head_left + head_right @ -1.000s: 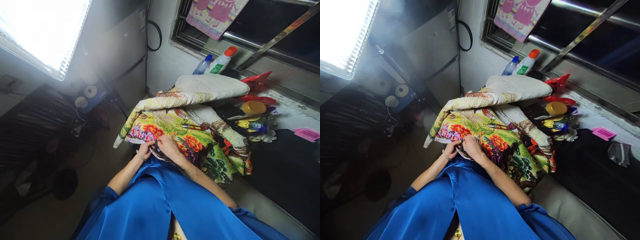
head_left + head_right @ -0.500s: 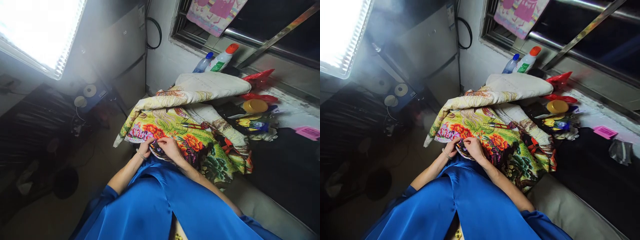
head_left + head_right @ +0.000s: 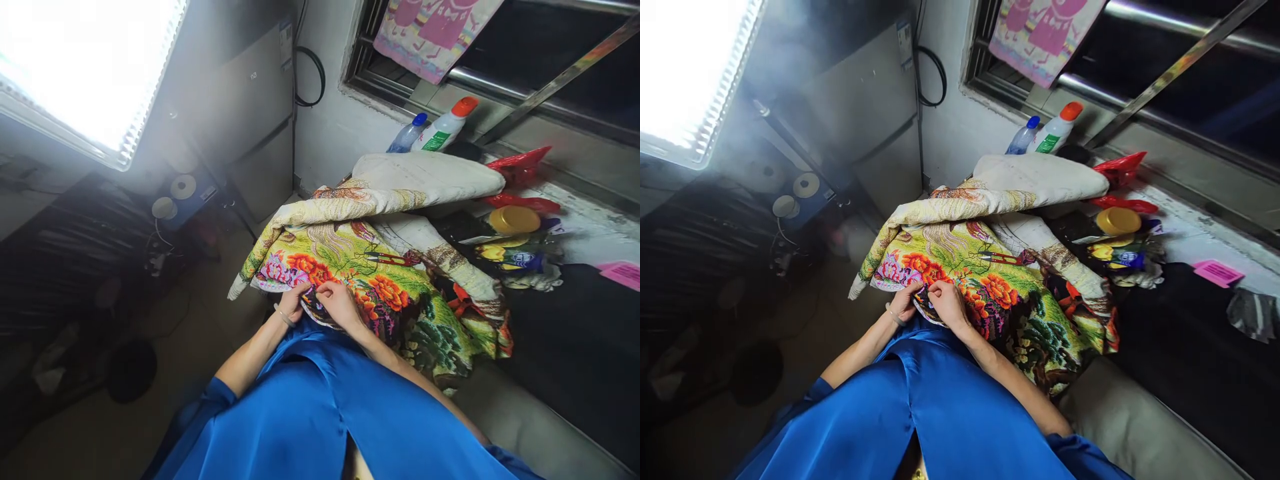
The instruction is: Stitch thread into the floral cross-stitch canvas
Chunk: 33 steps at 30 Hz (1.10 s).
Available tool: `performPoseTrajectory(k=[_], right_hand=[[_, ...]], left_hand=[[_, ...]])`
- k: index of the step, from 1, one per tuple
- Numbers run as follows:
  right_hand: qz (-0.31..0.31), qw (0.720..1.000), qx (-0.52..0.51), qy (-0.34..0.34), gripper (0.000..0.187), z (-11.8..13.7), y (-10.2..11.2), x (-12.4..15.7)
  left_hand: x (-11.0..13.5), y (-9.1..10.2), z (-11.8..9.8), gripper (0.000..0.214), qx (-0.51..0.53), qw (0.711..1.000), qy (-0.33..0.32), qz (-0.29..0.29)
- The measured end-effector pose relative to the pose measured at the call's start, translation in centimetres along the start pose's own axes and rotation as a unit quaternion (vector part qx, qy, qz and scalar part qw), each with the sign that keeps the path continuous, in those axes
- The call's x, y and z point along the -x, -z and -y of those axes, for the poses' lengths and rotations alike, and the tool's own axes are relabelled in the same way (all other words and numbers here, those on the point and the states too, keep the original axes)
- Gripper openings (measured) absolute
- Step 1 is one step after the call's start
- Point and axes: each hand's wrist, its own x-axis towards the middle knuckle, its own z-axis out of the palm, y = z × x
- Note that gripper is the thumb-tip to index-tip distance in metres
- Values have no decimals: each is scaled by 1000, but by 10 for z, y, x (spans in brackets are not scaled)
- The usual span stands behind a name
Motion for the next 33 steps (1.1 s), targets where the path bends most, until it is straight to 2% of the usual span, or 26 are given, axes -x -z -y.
performPoseTrajectory(k=[8, 13, 21, 33], right_hand=[[0, 1000, 19, 22, 11, 4, 1, 3], [-22, 994, 80, 69, 16, 3, 1, 6], [-38, 978, 172, 114, 22, -4, -3, 6], [-41, 980, 147, 129, 23, -5, -2, 4]], left_hand=[[13, -16, -8, 24, -8, 1000, 12, -27], [16, -21, -10, 23, -9, 999, 9, -35], [15, -22, -10, 22, -7, 999, 14, -32], [9, -17, -8, 17, -11, 999, 41, -12]])
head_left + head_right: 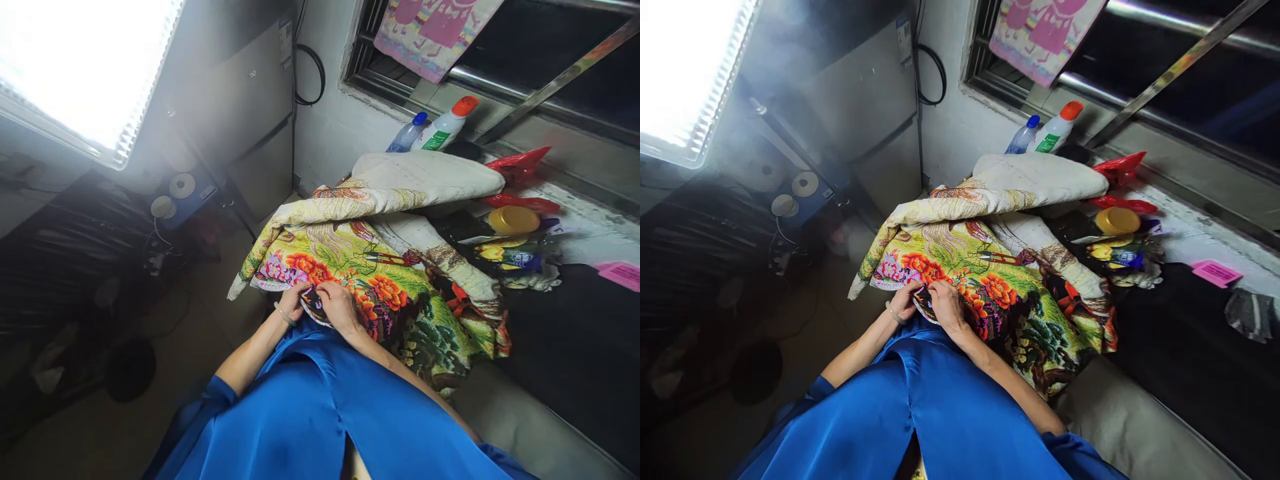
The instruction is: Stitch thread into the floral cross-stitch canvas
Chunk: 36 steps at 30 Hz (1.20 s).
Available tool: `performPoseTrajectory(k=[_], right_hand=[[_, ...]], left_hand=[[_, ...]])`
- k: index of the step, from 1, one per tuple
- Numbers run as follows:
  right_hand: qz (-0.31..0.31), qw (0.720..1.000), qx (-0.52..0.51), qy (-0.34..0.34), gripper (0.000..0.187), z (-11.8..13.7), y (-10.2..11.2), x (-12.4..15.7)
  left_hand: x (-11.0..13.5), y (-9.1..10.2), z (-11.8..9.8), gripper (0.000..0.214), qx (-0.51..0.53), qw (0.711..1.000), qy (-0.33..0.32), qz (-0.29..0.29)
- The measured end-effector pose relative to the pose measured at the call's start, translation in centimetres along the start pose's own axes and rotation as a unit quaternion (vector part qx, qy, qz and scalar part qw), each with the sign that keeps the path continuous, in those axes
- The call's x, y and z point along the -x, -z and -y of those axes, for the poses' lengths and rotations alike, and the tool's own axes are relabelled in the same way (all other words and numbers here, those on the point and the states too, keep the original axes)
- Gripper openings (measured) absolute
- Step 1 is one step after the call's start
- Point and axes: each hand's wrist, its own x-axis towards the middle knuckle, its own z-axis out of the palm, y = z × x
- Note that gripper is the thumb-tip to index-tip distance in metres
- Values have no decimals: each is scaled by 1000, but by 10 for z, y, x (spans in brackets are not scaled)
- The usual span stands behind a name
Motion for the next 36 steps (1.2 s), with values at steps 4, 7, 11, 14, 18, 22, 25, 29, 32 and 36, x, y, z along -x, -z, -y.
performPoseTrajectory(k=[4, 7, 11, 14, 18, 22, 25, 29, 32, 36], right_hand=[[8, 1000, -7, 0, 22, 1, 3, -1], [9, 1000, -16, -6, 21, 2, 3, -1], [5, 999, -35, -10, 19, 3, 3, -2], [7, 999, -46, -23, 16, 5, 4, -1], [14, 996, -73, -43, 14, 6, 3, -1], [7, 995, -85, -52, 14, 6, 2, -2], [1, 995, -85, -49, 14, 6, 1, -1], [-1, 996, -83, -32, 15, 6, 2, 1], [-3, 996, -85, -17, 16, 4, 2, 2], [-14, 996, -83, -11, 17, 2, -1, 2]], left_hand=[[2, -1, -1, 16, 3, 1000, 4, 0], [3, -3, -2, 16, 8, 1000, 10, -1], [3, -4, -1, 17, 11, 1000, 13, 5], [4, -5, -1, 19, 13, 1000, 8, 7], [6, -4, -1, 19, 16, 1000, 4, 5], [8, -3, -1, 17, 14, 1000, -16, 9], [8, -4, -1, 18, 14, 1000, -15, 10], [6, -6, -3, 20, 15, 1000, 11, 14], [5, -6, -4, 20, 6, 1000, 13, 18], [6, -7, -4, 19, 5, 1000, 8, 16]])
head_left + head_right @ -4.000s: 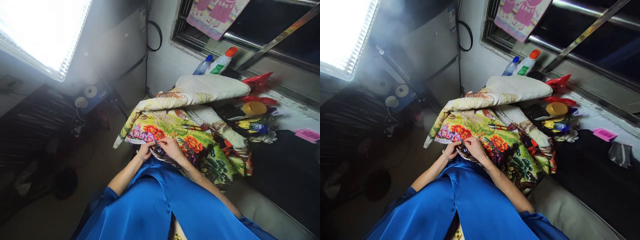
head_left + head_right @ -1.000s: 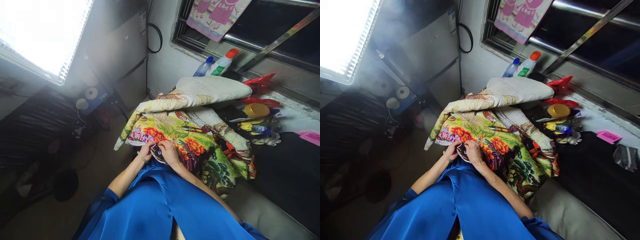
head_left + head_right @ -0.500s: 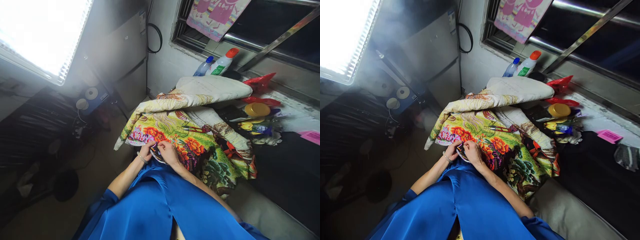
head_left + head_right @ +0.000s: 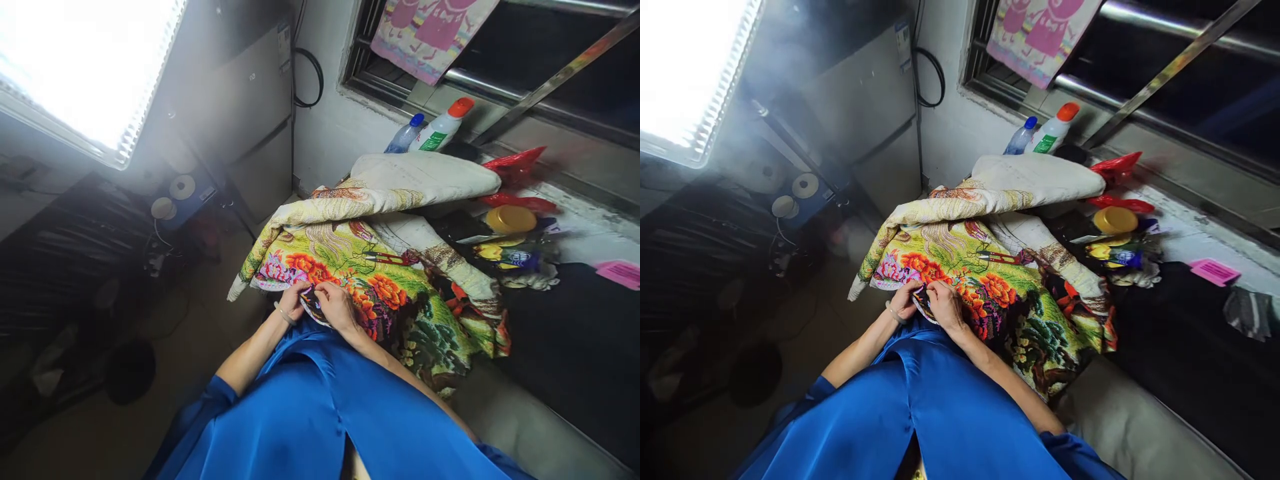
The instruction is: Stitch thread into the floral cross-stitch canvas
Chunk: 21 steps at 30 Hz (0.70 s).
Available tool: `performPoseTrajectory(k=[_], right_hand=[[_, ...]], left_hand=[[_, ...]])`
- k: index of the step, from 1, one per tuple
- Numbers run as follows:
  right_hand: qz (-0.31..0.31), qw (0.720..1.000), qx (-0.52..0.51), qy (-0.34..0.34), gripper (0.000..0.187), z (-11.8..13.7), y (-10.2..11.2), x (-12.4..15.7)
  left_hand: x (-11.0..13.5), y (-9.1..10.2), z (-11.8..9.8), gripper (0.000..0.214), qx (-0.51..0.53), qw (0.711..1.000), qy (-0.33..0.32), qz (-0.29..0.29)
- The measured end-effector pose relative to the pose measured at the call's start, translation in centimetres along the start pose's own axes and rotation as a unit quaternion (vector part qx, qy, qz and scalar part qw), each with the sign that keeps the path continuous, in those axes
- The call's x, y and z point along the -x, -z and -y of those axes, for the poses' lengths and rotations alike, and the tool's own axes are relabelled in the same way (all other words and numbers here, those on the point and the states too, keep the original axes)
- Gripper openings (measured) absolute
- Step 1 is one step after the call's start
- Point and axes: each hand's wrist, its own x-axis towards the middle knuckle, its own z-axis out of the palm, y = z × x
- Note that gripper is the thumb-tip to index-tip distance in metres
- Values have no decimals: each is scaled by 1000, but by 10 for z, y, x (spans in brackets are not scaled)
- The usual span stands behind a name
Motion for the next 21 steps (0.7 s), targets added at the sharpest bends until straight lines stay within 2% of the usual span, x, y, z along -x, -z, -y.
performPoseTrajectory(k=[21], right_hand=[[22, 999, 33, 21, 16, 1, 3, -2]], left_hand=[[-3, 3, -1, 18, 11, 998, 53, 27]])
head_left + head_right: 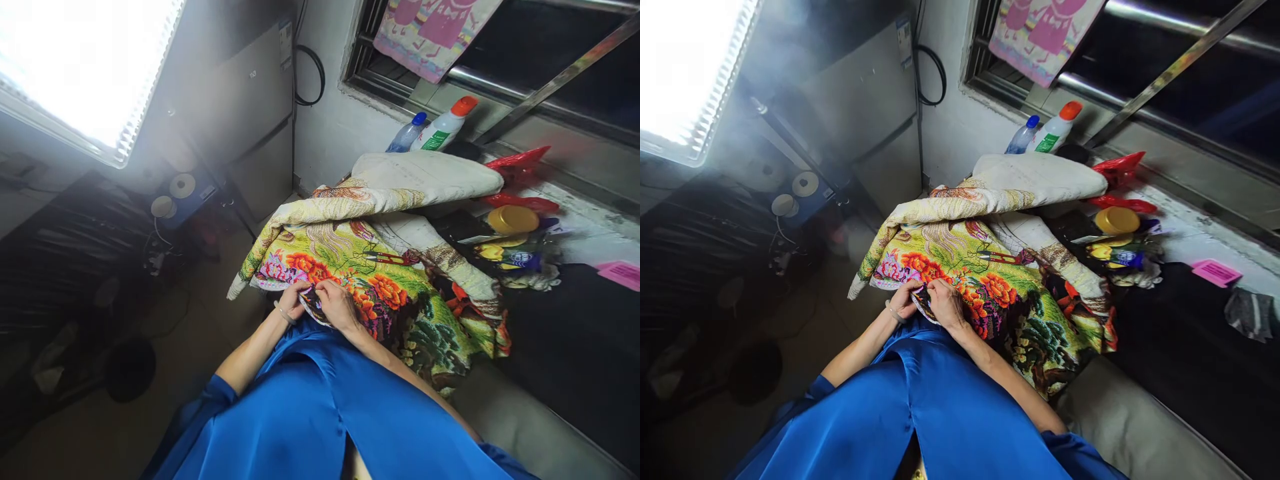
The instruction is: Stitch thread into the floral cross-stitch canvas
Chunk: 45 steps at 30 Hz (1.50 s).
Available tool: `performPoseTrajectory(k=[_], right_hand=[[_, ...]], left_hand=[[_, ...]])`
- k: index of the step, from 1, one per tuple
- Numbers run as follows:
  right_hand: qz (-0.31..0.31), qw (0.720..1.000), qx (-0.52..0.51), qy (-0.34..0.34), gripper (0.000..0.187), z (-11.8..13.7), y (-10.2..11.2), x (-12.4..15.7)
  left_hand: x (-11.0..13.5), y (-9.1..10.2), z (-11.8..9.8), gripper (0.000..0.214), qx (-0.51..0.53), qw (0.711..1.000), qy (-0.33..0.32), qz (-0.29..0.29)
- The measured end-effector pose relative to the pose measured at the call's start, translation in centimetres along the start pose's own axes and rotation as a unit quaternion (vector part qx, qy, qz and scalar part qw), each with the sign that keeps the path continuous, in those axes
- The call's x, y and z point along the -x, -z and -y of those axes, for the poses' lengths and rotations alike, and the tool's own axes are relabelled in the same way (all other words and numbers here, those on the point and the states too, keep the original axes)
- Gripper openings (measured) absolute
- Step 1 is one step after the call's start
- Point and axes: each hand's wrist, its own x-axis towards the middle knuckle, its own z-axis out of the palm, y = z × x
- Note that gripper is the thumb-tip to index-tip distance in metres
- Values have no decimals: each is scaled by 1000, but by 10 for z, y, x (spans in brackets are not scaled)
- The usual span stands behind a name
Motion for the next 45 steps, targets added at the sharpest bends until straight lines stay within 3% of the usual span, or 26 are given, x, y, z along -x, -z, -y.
performPoseTrajectory(k=[11, 35, 45], right_hand=[[-17, 1000, -9, 21, 16, -3, -2, -1], [-6, 999, -39, -17, 18, 1, 4, -4], [-24, 998, -55, 4, 17, -4, -1, 0]], left_hand=[[3, -2, -4, 14, -3, 999, 39, -5], [9, -6, 3, 18, 16, 998, -35, -56], [9, -9, 0, 20, 7, 999, -11, -45]])
